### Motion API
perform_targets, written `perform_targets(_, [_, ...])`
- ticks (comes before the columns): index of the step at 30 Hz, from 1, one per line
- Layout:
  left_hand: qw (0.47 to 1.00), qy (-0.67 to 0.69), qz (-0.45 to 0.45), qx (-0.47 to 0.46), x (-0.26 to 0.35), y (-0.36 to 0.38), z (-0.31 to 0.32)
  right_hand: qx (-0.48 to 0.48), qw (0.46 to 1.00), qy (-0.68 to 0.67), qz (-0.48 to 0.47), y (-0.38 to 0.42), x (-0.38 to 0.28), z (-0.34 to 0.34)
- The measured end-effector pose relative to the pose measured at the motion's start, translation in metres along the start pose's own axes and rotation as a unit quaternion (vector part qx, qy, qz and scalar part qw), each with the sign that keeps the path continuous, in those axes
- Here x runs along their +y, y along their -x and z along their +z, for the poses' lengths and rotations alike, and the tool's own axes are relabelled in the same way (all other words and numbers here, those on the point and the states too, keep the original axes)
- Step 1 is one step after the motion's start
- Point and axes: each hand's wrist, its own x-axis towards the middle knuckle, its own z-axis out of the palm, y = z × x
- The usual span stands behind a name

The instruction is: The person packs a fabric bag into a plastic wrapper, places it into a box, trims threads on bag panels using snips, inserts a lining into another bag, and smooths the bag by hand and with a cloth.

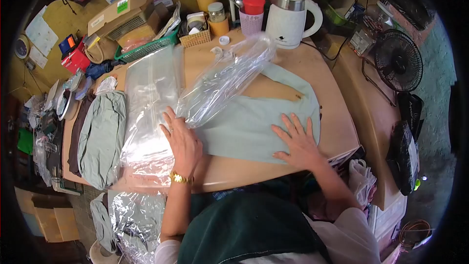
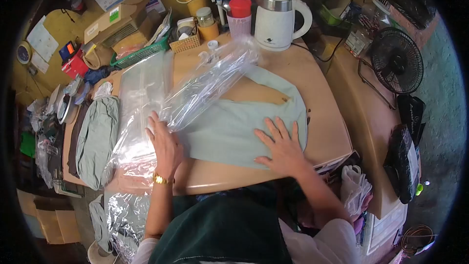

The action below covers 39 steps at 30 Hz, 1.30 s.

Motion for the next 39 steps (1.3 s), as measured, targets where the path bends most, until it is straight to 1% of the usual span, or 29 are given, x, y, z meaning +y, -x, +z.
perform_targets(1, [1.0, 0.002, 0.003, 0.003, 0.018, -0.004, -0.009, 0.003, 1.0, 0.003, 0.002, -0.001, -0.011, 0.005])
perform_targets(3, [0.99, 0.137, 0.018, -0.032, 0.077, 0.001, -0.026, 0.045, 0.994, 0.008, 0.094, -0.002, -0.041, 0.019])
perform_targets(4, [0.99, 0.137, 0.009, -0.028, 0.082, 0.008, -0.008, 0.027, 0.994, -0.016, 0.104, -0.002, -0.055, 0.018])
perform_targets(5, [0.992, 0.099, 0.026, -0.07, 0.08, 0.015, 0.022, 0.025, 0.995, -0.012, 0.093, 0.006, -0.059, 0.01])
perform_targets(6, [0.991, 0.058, 0.043, -0.11, 0.079, 0.015, 0.032, -0.008, 0.995, -0.091, 0.036, 0.014, -0.062, -0.001])
perform_targets(7, [0.993, 0.055, 0.036, -0.102, 0.072, 0.015, 0.034, -0.041, 0.984, -0.17, -0.022, 0.022, -0.064, -0.01])
perform_targets(8, [0.992, 0.058, 0.053, -0.102, 0.066, 0.011, 0.031, -0.061, 0.984, -0.144, -0.081, 0.033, -0.054, -0.016])
perform_targets(10, [0.993, 0.021, 0.072, -0.094, 0.056, 0.009, 0.022, -0.039, 0.986, -0.134, -0.093, 0.054, -0.022, -0.001])
perform_targets(12, [0.992, 0.02, 0.042, -0.116, 0.058, 0.01, 0.012, -0.023, 0.987, -0.12, -0.107, 0.055, -0.01, -0.002])
perform_targets(14, [0.989, 0.022, 0.014, -0.142, 0.058, 0.014, 0.01, 0.081, 0.981, -0.11, -0.14, 0.055, -0.008, -0.011])
perform_targets(15, [0.99, 0.028, 0.026, -0.137, 0.056, 0.014, 0.013, 0.081, 0.98, -0.107, -0.146, 0.051, 0.001, -0.009])
perform_targets(17, [0.99, 0.033, 0.038, -0.129, 0.054, 0.017, 0.021, 0.222, 0.956, -0.093, -0.169, 0.042, 0.017, 0.0])
perform_targets(18, [0.989, 0.071, 0.061, -0.115, 0.055, 0.022, 0.026, 0.275, 0.949, -0.059, -0.143, 0.026, 0.008, -0.024])
perform_targets(19, [0.985, 0.108, 0.085, -0.101, 0.059, 0.027, 0.029, 0.272, 0.95, -0.022, -0.153, 0.007, -0.005, -0.051])
perform_targets(20, [0.976, 0.122, 0.101, -0.147, 0.067, 0.031, 0.026, 0.27, 0.949, 0.015, -0.163, -0.014, -0.02, -0.076])
perform_targets(21, [0.977, 0.12, 0.1, -0.145, 0.073, 0.039, 0.026, 0.225, 0.953, 0.005, -0.203, -0.038, -0.039, -0.097])
perform_targets(22, [0.962, 0.098, 0.165, -0.193, 0.077, 0.048, 0.026, 0.18, 0.953, -0.005, -0.242, -0.061, -0.057, -0.109])
perform_targets(23, [0.94, 0.074, 0.229, -0.24, 0.077, 0.056, 0.025, 0.081, 0.963, -0.005, -0.255, -0.078, -0.07, -0.112])
perform_targets(24, [0.94, 0.172, 0.23, -0.185, 0.076, 0.061, 0.016, -0.02, 0.963, -0.003, -0.268, -0.095, -0.082, -0.111])
perform_targets(25, [0.942, 0.169, 0.228, -0.181, 0.068, 0.058, 0.011, -0.017, 0.962, -0.002, -0.274, -0.113, -0.094, -0.109])
perform_targets(27, [0.897, 0.36, 0.156, -0.203, 0.037, 0.055, -0.005, -0.253, 0.938, 0.014, -0.238, -0.147, -0.113, -0.098])
perform_targets(28, [0.9, 0.356, 0.154, -0.198, 0.019, 0.055, -0.02, -0.249, 0.937, 0.017, -0.244, -0.161, -0.112, -0.088])
perform_targets(30, [0.909, 0.37, -0.145, -0.123, -0.018, 0.061, -0.07, -0.297, 0.899, -0.117, -0.301, -0.187, -0.106, -0.064])
perform_targets(31, [0.899, 0.374, -0.195, -0.121, -0.037, 0.063, -0.093, -0.298, 0.897, -0.116, -0.306, -0.191, -0.106, -0.054])
perform_targets(33, [0.876, 0.409, -0.253, -0.041, -0.056, 0.068, -0.143, -0.107, 0.867, -0.346, -0.343, -0.188, -0.107, -0.032])
perform_targets(34, [0.865, 0.419, -0.277, -0.002, -0.065, 0.069, -0.165, -0.108, 0.865, -0.346, -0.346, -0.188, -0.113, -0.023])
perform_targets(36, [0.86, 0.4, -0.31, 0.07, -0.087, 0.079, -0.199, 0.215, 0.865, -0.221, -0.395, -0.185, -0.123, -0.005])
perform_targets(37, [0.865, 0.376, -0.309, 0.118, -0.101, 0.08, -0.207, 0.214, 0.865, -0.222, -0.396, -0.183, -0.125, 0.006])
perform_targets(39, [0.861, 0.305, -0.336, 0.23, -0.132, 0.085, -0.218, 0.343, 0.83, -0.153, -0.413, -0.18, -0.128, 0.022])
